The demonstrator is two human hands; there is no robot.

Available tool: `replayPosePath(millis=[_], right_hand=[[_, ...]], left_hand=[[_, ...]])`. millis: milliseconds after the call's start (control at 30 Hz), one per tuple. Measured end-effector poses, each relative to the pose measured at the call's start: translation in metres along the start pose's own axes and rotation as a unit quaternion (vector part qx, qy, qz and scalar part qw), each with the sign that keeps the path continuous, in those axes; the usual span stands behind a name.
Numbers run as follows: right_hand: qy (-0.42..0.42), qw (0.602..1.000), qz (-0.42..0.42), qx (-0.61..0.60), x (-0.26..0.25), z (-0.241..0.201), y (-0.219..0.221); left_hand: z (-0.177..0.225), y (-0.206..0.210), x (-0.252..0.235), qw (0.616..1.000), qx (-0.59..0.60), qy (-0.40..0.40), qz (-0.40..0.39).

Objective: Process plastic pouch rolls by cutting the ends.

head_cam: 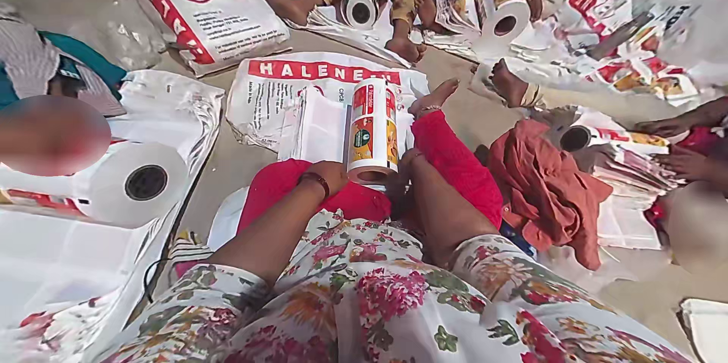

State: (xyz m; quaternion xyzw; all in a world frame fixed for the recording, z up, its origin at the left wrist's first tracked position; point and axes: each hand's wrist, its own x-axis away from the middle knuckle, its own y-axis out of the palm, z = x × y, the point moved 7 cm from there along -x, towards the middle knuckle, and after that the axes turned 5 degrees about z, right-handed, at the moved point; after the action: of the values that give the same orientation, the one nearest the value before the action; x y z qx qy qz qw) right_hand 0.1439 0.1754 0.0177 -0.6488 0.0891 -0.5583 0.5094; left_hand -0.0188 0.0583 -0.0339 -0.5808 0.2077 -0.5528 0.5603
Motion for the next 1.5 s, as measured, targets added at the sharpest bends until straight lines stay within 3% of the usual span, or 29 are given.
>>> replayPosePath(millis=[67, 133, 200, 267, 367, 433, 533, 600, 667, 767, 900, 1500], right_hand=[[0.056, 0.964, 0.073, -0.251, -0.035, 0.027, -0.017], [0.068, 0.863, 0.172, -0.471, -0.082, 0.051, -0.025], [0.038, 0.782, 0.195, -0.591, -0.101, 0.056, -0.030], [0.017, 0.751, 0.192, -0.631, -0.099, 0.054, -0.041], [-0.003, 0.770, 0.205, -0.604, -0.109, 0.049, -0.052], [-0.023, 0.786, 0.204, -0.583, -0.119, 0.044, -0.056], [-0.042, 0.848, 0.194, -0.491, -0.134, 0.038, -0.072], [-0.035, 0.895, 0.177, -0.407, -0.144, 0.035, -0.088], [-0.025, 0.905, 0.177, -0.387, -0.157, 0.031, -0.108], [-0.031, 0.900, 0.187, -0.392, -0.176, 0.020, -0.134], [-0.015, 0.924, 0.192, -0.329, -0.183, 0.007, -0.151], [-0.009, 0.973, 0.128, -0.191, -0.168, -0.011, -0.149]], left_hand=[[-0.007, -0.009, -0.013, 0.997, 0.071, -0.016, -0.026], [-0.014, -0.022, -0.035, 0.979, 0.195, -0.048, -0.044], [-0.016, -0.046, -0.059, 0.958, 0.279, -0.062, -0.021], [-0.010, -0.075, -0.085, 0.928, 0.369, -0.046, 0.040], [0.001, -0.096, -0.116, 0.840, 0.536, -0.028, 0.079], [0.000, -0.088, -0.137, 0.821, 0.564, -0.016, 0.089], [-0.014, -0.058, -0.172, 0.871, 0.483, -0.013, 0.091], [-0.019, -0.045, -0.191, 0.921, 0.387, 0.012, 0.043], [-0.021, -0.052, -0.197, 0.938, 0.346, 0.017, 0.013], [-0.020, -0.066, -0.196, 0.943, 0.333, 0.012, 0.027], [-0.018, -0.058, -0.194, 0.943, 0.332, 0.020, 0.001], [-0.018, -0.062, -0.189, 0.958, 0.284, 0.047, 0.012]])
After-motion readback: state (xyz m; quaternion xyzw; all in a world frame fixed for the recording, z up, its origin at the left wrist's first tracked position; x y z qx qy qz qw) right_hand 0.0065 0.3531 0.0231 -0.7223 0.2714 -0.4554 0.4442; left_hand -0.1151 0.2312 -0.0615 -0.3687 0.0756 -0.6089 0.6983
